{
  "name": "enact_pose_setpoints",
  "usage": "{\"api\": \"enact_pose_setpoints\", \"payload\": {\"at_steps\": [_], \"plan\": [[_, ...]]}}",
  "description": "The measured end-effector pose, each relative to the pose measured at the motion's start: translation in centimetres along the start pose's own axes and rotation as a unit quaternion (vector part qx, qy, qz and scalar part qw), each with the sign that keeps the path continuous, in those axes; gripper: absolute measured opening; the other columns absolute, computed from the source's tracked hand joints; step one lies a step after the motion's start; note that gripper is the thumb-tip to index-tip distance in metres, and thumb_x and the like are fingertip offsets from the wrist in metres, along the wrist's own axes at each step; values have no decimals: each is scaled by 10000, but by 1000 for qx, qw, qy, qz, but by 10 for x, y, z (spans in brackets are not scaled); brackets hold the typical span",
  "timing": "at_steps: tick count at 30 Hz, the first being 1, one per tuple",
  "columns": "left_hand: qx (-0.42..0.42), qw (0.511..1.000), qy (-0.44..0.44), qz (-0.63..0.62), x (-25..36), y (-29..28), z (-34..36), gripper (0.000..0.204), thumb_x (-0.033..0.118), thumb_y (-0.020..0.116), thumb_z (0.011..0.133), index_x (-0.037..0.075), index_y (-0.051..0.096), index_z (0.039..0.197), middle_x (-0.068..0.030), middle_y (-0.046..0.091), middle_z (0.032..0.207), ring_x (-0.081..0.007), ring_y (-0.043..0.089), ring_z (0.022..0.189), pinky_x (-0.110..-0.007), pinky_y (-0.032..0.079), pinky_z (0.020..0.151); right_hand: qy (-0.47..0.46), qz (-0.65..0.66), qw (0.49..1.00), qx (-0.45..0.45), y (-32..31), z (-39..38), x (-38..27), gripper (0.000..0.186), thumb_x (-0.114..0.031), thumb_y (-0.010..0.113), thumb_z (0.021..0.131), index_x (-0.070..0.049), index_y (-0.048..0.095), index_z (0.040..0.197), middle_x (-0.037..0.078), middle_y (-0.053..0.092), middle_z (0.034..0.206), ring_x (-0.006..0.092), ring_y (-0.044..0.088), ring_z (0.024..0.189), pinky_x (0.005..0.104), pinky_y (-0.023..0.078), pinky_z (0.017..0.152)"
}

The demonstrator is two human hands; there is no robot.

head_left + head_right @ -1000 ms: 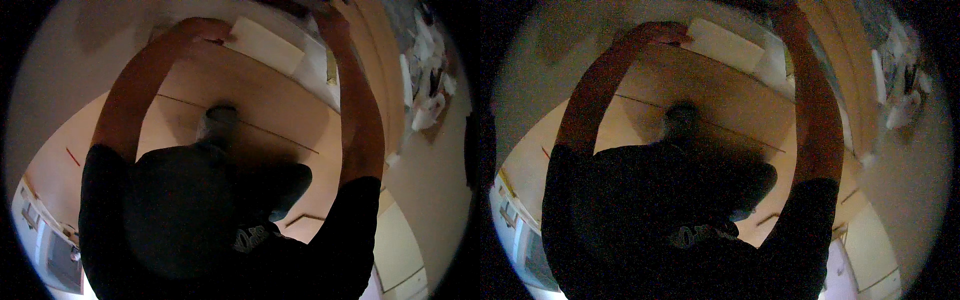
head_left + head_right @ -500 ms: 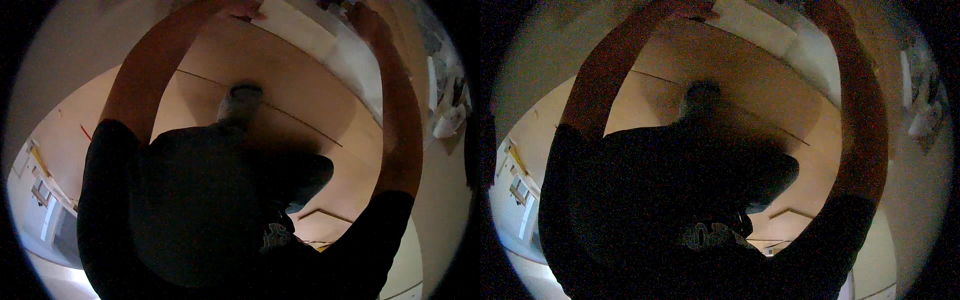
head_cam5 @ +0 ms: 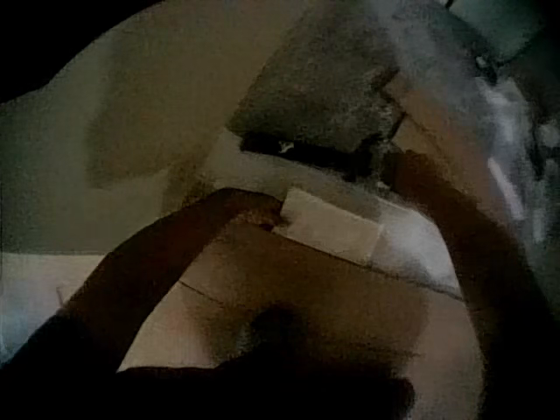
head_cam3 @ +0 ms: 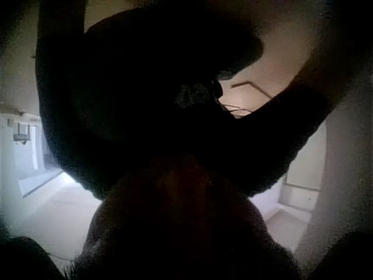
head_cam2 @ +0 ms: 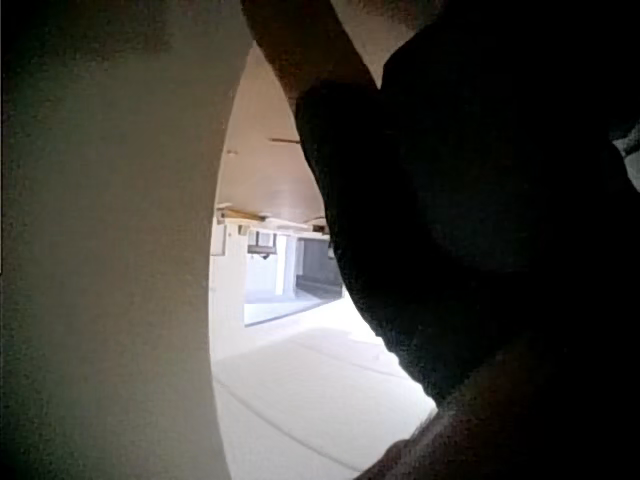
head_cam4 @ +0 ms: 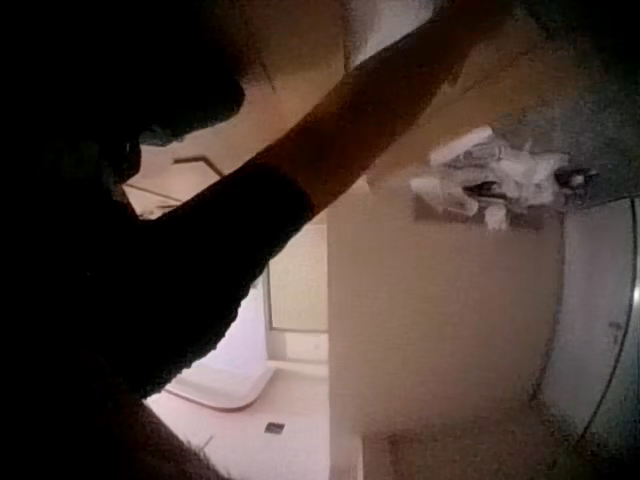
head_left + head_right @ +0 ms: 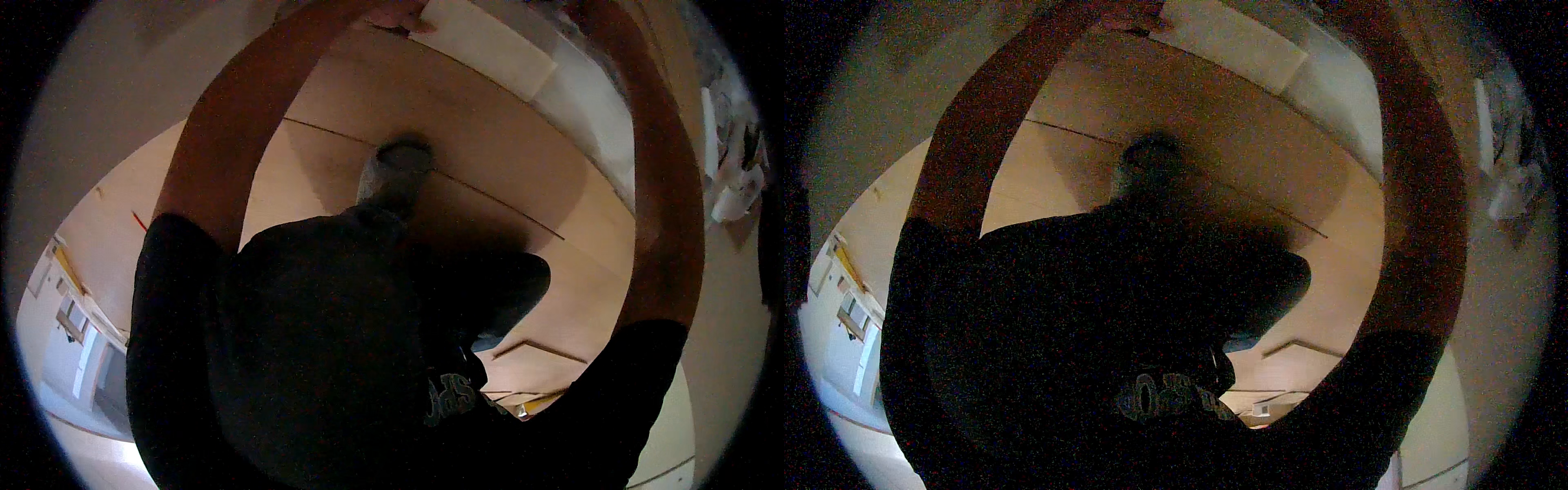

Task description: The person installs laminate flooring by positioning planks against a wall, tapping them into place using a hammer and a pull bar, and pressing down on the edges by hand.

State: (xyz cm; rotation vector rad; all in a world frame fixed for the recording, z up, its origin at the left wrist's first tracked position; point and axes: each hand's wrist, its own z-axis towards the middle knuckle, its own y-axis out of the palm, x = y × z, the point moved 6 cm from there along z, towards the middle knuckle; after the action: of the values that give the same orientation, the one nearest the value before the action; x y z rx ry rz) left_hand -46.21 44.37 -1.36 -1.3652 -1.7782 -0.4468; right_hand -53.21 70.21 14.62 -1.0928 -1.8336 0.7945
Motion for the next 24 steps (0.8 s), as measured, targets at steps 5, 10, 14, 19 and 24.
{"api": "enact_pose_setpoints", "payload": {"at_steps": [5, 10, 14, 19, 24], "plan": [[-16, 1000, 18, 8, 10, 0, 16, 599, 541, 588, 977, 75, 575, 1354, -47, 656, 1104, -154, 590, 942, -359, 500, 878, -18, -37, 989, -141, 29, -3, 3, 419, -333, 496, 1031, -37, 605, 1307, 210, 692, 1109, 359, 677, 996, 479, 544, 839], [-2, 1000, 0, 0, -1, 0, -3, 598, 536, 591, 978, 75, 570, 1358, -44, 653, 1104, -152, 587, 943, -356, 498, 879, -70, 69, 995, 1, -5, -38, -37, 440, -346, 491, 1033, -54, 602, 1342, 226, 668, 1206, 375, 663, 1022, 472, 528, 896], [-14, 1000, 1, 4, 0, -4, -6, 597, 532, 594, 978, 74, 565, 1361, -41, 651, 1105, -149, 584, 944, -354, 497, 879, -31, 92, 992, -82, -4, -18, -28, 440, -349, 493, 1029, -47, 619, 1322, 231, 668, 1216, 379, 661, 1032, 471, 520, 899], [-30, 999, 6, 9, 0, -3, 4, 596, 526, 597, 979, 74, 560, 1365, -37, 648, 1105, -147, 581, 946, -351, 496, 880, -41, 124, 991, -23, -4, -5, -10, 426, -348, 498, 1028, -28, 639, 1271, 226, 671, 1209, 362, 658, 1050, 466, 516, 904], [-52, 999, -14, 11, -9, 0, 4, 595, 521, 600, 979, 74, 554, 1370, -34, 644, 1106, -144, 577, 947, -348, 494, 881, -34, 127, 991, -26, -18, -6, -9, 413, -339, 495, 1032, -21, 643, 1251, 219, 671, 1182, 354, 657, 1022, 464, 516, 886]]}}
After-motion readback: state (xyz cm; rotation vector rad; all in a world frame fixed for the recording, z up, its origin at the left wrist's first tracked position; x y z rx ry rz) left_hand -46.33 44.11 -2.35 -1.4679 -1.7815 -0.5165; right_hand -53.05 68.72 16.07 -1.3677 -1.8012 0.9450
